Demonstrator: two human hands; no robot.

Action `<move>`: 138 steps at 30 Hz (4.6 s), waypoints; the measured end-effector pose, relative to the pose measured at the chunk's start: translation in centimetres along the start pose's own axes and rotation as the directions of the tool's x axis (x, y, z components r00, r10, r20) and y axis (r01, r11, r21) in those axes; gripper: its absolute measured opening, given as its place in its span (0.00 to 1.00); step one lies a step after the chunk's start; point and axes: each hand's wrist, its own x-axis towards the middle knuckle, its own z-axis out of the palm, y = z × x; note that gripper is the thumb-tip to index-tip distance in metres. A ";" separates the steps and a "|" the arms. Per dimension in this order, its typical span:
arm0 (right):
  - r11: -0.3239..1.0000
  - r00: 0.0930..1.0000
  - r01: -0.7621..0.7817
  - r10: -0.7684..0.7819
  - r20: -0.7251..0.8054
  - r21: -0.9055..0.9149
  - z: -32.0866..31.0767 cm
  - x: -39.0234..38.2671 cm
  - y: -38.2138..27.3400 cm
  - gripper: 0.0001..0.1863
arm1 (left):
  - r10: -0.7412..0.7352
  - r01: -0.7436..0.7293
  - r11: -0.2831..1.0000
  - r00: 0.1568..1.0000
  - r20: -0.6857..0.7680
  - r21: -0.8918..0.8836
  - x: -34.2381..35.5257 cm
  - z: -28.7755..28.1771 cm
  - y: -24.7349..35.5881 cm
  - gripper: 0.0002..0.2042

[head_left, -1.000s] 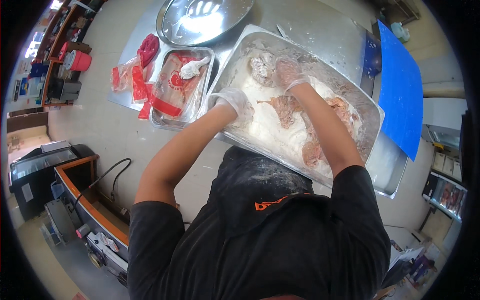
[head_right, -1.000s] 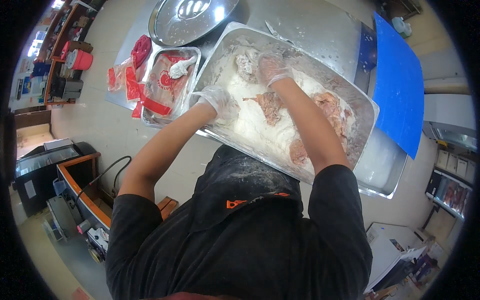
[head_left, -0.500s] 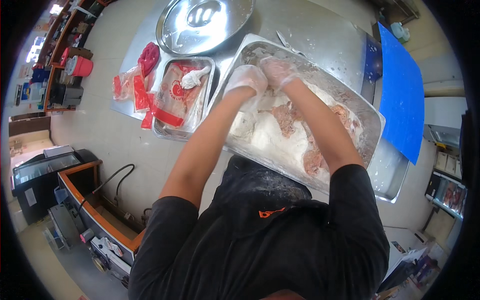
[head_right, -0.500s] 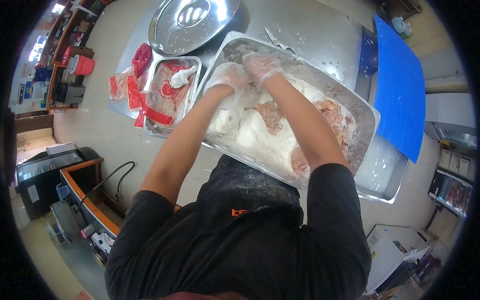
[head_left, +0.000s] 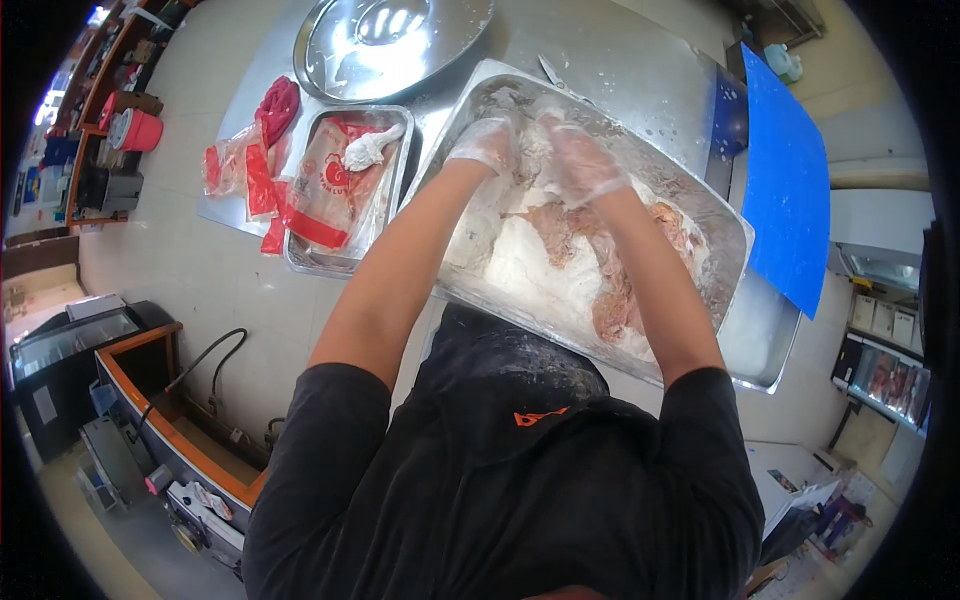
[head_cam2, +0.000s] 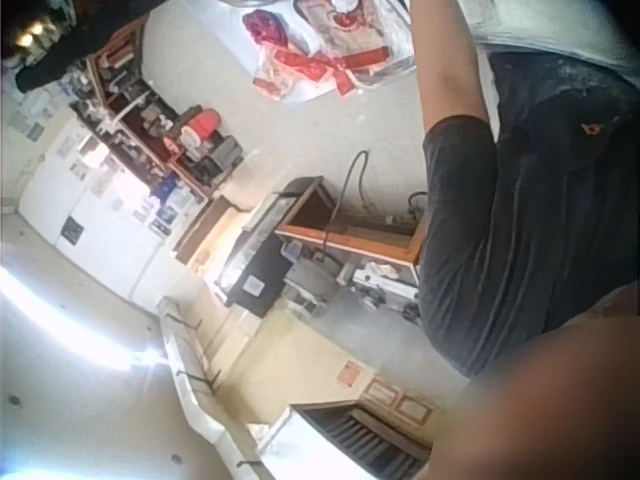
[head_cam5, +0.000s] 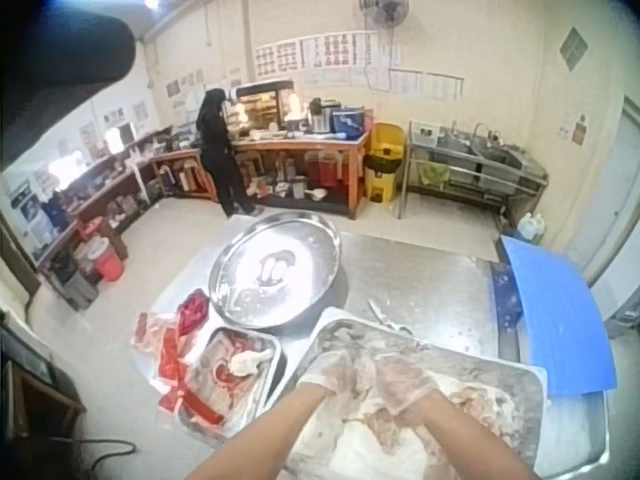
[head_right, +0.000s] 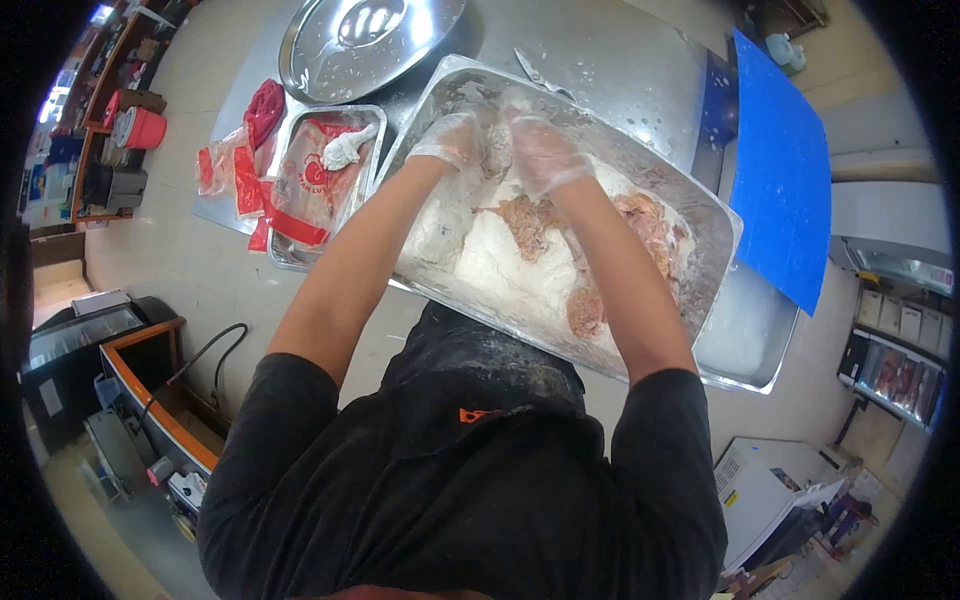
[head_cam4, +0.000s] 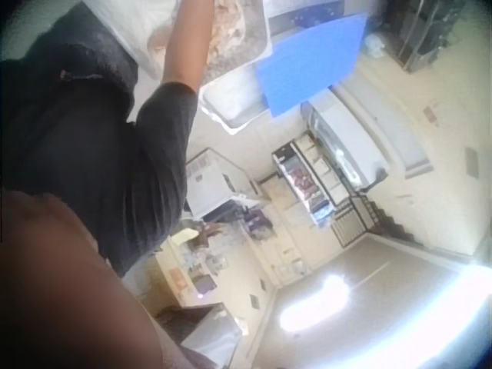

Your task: The person uses shears to cut open plastic bags containing raw chicken, places the chicken into a container of flour, and then uses gloved hands to coat the pieces in flour and dip them into a container of water.

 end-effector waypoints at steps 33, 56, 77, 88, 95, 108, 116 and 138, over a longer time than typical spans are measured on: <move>0.889 0.895 -0.446 0.439 0.083 0.109 -11.4 -17.8 2.7 0.15 | 0.394 -0.372 0.898 0.918 -0.053 0.234 -8.9 -5.5 21.7 0.07; 0.789 0.786 -0.614 0.610 0.101 0.016 -15.0 -41.5 26.7 0.18 | 0.723 -0.764 0.644 0.625 0.295 0.038 -3.1 12.5 50.7 0.15; 0.695 0.695 -0.719 0.719 0.005 -0.022 -2.9 -47.5 32.0 0.27 | 0.623 -0.728 0.608 0.684 0.379 0.316 1.8 22.2 50.8 0.14; 0.644 0.662 -0.616 0.735 -0.146 0.454 -14.3 -46.6 25.4 0.08 | 0.847 -0.859 0.512 0.505 0.163 0.003 -4.0 14.2 53.4 0.14; 0.754 0.777 -0.558 0.621 -0.101 0.345 -17.1 -46.1 25.6 0.09 | 0.896 -0.906 0.422 0.421 0.143 0.024 -5.1 9.8 56.0 0.03; 0.760 0.727 -0.633 0.649 -0.226 0.145 -16.0 -43.6 22.4 0.15 | 0.862 -0.822 0.494 0.506 0.034 -0.283 -4.4 10.7 52.2 0.07; 0.595 0.674 -0.600 0.736 -0.061 0.535 -17.8 -40.5 18.0 0.11 | 0.816 -0.804 0.551 0.575 -0.055 -0.225 -6.4 4.8 48.1 0.09; 0.945 0.931 -0.308 0.323 0.168 -0.110 -10.1 -24.9 13.5 0.24 | 0.000 0.010 0.999 0.969 0.249 -0.041 0.3 -2.9 10.2 0.28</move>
